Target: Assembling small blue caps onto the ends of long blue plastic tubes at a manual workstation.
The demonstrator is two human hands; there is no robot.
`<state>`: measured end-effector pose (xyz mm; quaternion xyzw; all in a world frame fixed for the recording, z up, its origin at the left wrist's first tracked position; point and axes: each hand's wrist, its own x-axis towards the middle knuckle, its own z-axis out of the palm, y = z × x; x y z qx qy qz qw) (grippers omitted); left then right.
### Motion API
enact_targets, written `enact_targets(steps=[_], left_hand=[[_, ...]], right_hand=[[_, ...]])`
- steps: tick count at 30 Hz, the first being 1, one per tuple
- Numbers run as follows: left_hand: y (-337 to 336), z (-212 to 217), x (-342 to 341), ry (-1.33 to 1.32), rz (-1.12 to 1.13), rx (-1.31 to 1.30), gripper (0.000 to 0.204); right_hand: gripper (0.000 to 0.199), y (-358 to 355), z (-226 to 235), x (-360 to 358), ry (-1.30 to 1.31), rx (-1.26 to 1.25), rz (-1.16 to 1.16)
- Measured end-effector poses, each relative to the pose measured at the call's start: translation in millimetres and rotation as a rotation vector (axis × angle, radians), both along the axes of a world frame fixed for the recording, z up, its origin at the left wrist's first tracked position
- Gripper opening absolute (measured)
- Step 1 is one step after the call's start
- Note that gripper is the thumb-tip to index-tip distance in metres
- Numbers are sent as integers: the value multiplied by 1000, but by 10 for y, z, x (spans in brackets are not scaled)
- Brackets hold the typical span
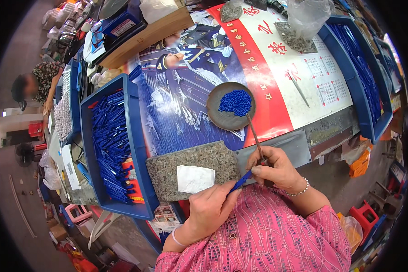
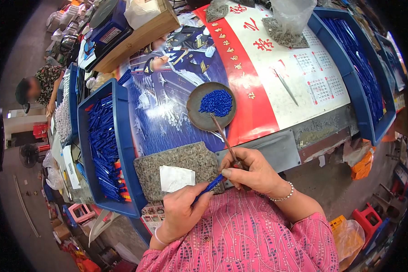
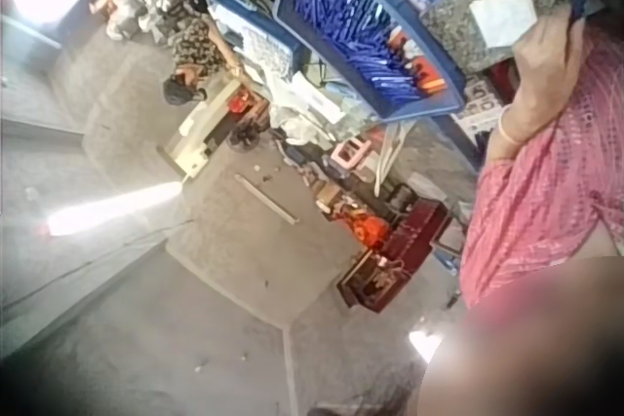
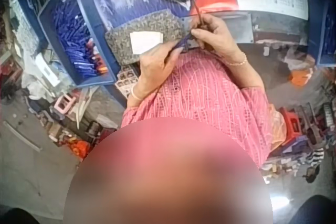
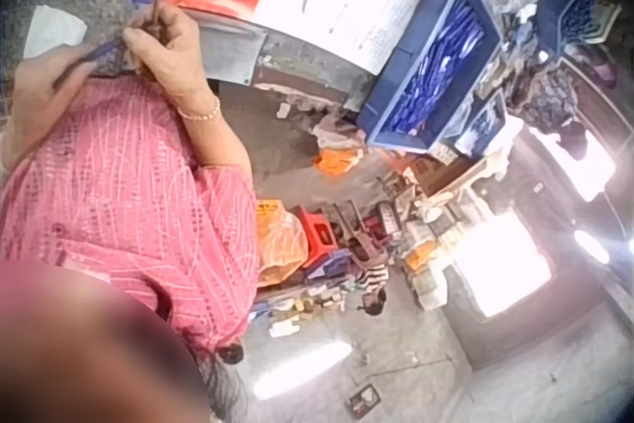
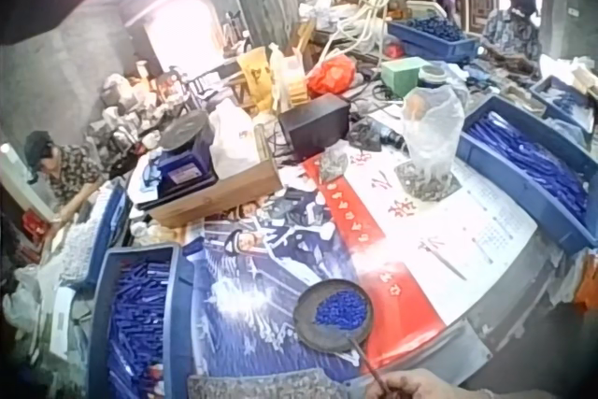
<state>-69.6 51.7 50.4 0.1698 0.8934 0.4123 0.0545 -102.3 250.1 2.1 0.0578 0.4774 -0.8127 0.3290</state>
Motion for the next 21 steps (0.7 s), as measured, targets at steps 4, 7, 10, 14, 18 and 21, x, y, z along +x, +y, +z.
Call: enact_targets(steps=[4,7,10,14,18,21], left_hand=[[-5,-14,13,-14,1,2,18],[-9,-20,14,-18,-1,8,18],[-15,-16,13,-27,0,11,18],[-30,-22,22,-40,2,-5,17],[-28,-36,18,-41,6,16,16],[-31,-37,19,-91,13,41,15]], right_hand=[[15,-11,-4,10,24,4,4],[14,-19,6,8,32,11,7],[14,-29,17,6,25,20,7],[13,-43,30,1,8,23,6],[13,-51,16,1,24,30,4],[14,-62,14,0,3,29,7]])
